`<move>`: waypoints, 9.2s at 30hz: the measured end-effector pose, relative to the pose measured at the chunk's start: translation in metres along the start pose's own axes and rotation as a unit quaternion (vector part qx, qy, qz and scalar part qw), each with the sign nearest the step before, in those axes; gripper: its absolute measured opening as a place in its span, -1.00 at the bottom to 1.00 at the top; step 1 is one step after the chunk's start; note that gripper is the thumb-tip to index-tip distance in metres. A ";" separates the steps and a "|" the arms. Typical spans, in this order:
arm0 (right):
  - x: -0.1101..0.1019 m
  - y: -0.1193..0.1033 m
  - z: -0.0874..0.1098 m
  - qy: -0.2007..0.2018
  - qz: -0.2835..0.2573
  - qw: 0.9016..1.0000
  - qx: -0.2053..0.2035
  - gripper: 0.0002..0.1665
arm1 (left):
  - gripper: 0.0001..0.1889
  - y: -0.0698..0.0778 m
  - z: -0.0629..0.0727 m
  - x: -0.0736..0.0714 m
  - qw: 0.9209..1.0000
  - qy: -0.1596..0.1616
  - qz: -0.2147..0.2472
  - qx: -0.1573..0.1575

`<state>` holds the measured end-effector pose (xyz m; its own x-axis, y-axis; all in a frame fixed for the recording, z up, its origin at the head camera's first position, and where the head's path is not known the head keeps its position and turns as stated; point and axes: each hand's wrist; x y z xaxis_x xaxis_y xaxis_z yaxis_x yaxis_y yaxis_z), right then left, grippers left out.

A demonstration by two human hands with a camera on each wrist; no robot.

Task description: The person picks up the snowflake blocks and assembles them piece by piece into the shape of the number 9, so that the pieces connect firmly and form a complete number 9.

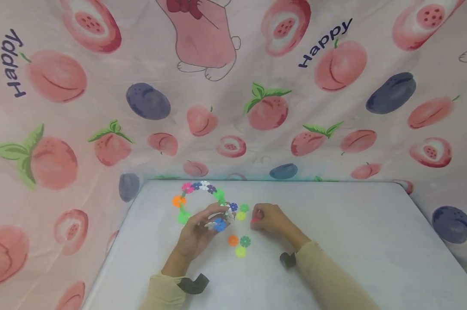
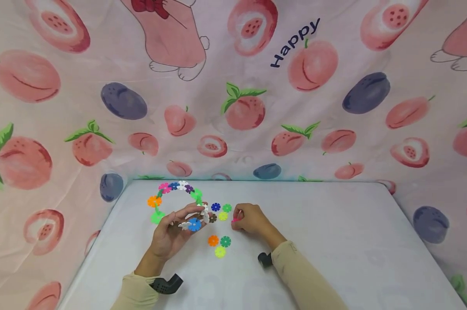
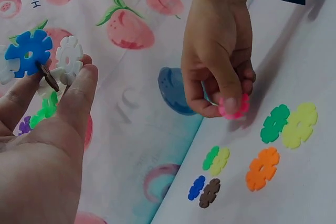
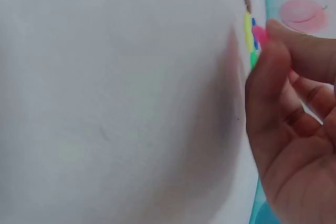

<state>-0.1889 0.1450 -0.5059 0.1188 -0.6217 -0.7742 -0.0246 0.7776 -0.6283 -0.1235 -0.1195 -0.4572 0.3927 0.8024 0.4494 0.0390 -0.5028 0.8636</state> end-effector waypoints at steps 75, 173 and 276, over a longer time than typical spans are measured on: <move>-0.036 -0.063 0.056 -0.121 -0.428 0.893 0.066 -0.87 | -0.46 -0.010 -0.002 0.014 0.995 0.027 -0.094 -0.012; -0.022 -0.018 0.047 -0.020 -0.162 0.985 -0.048 -0.89 | -0.13 -0.002 0.002 0.000 0.987 -0.114 -0.108 0.041; -0.023 -0.063 0.077 0.239 -0.134 0.933 -0.233 -0.65 | -0.35 -0.017 0.006 0.015 0.999 -0.004 -0.019 -0.029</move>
<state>-0.1136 0.1177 -0.4431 -0.2712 -0.8452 -0.4606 -0.4994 0.5326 -0.6833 -0.1123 -0.1007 -0.4662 0.3984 0.8181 0.4147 0.0013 -0.4526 0.8917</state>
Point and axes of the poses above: each hand's wrist, its own z-axis away from the middle knuckle, its own x-axis out of the palm, y = z × x, and after that the axes turned 14 degrees about y, right-handed
